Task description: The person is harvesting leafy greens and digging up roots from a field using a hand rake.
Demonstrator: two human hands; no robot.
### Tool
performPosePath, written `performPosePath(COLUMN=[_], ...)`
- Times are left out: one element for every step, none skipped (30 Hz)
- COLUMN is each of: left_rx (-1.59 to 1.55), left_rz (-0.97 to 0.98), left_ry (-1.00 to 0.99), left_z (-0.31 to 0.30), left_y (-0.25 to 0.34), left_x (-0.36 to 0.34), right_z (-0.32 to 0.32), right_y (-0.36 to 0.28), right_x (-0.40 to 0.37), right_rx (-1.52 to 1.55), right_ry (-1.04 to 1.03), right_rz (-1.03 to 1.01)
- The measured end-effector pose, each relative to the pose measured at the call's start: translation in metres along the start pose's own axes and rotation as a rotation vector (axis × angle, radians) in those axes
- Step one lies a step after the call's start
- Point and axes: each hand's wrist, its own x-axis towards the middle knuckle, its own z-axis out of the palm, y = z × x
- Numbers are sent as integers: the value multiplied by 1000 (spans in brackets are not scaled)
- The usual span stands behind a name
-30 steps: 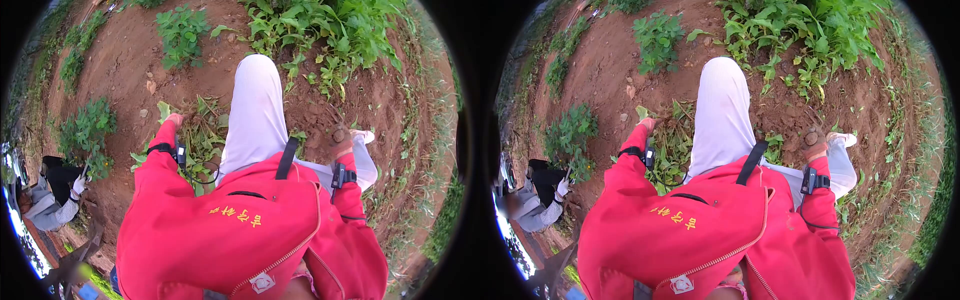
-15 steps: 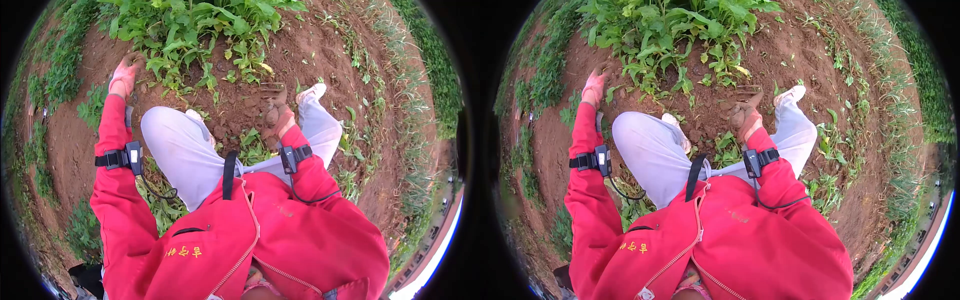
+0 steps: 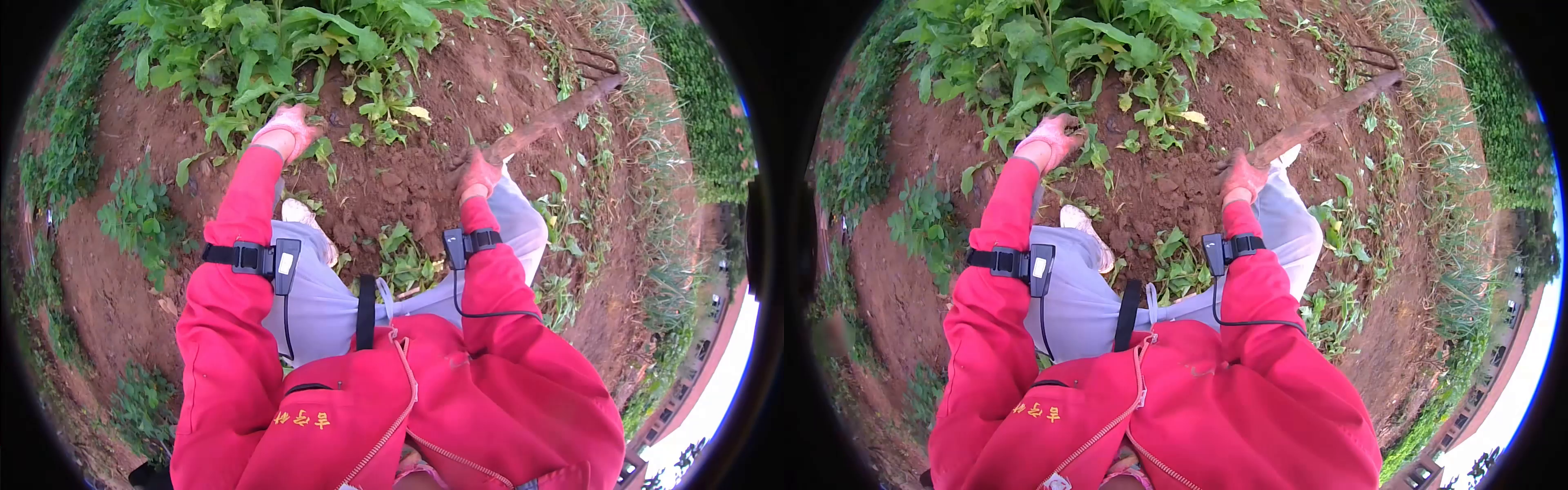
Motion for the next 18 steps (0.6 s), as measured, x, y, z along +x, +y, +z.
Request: performPosePath(left_rx=[22, 42, 23, 4, -18, 11, 34, 54, 74, 96, 104, 110, 109, 102, 110, 118, 125, 163], left_rz=[-21, -43, -41, -34, -22, -5, -33, -69, -100, -74, -75, -70, -71, -95, -74, -59, -44, -4], left_ry=[-17, -36, -49, -58, -61, 31, -19, -76, -122, -115, -125, -147, -166, -194, -176, -167, -162, -124], left_z=[0, 1, -1, -5, -8, 1, -3, -7, -10, -10, -10, -8, -4, -7, -9, -5, 2, 8], left_y=[-3, -5, -6, -6, -6, -12, -11, -9, -8, -11, -16, -22, -21, -14, -9, -6, -4, -4], left_x=[2, 2, -1, -4, -4, -2, -3, -8, -12, -17, -15, -10, -8, -8, -6, -4, -2, -1], right_z=[11, 9, 6, -4, -14, -14, -13, -16, -19, -24, -37, -58, -80, -94, -107, -119, -129, -135], right_y=[-7, -4, -1, 39, 76, 92, 92, 90, 88, 84, 62, 17, -22, -48, -70, -87, -100, -112], right_x=[-59, -108, -157, -169, -155, -140, -128, -114, -96, -83, -90, -111, -127, -130, -130, -129, -126, -121], right_rx=[164, -39, -243, -317, -246, -199, -179, -168, -159, -141, -75, -11, 44, 55, 65, 71, 49, 31], right_ry=[-40, -144, -258, -427, -616, -712, -745, -756, -759, -729, -748, -752, -760, -769, -787, -804, -782, -761], right_rz=[405, 447, 472, 644, 924, 1069, 1119, 1156, 1183, 1242, 1204, 1170, 1134, 1126, 1118, 1119, 1039, 956])
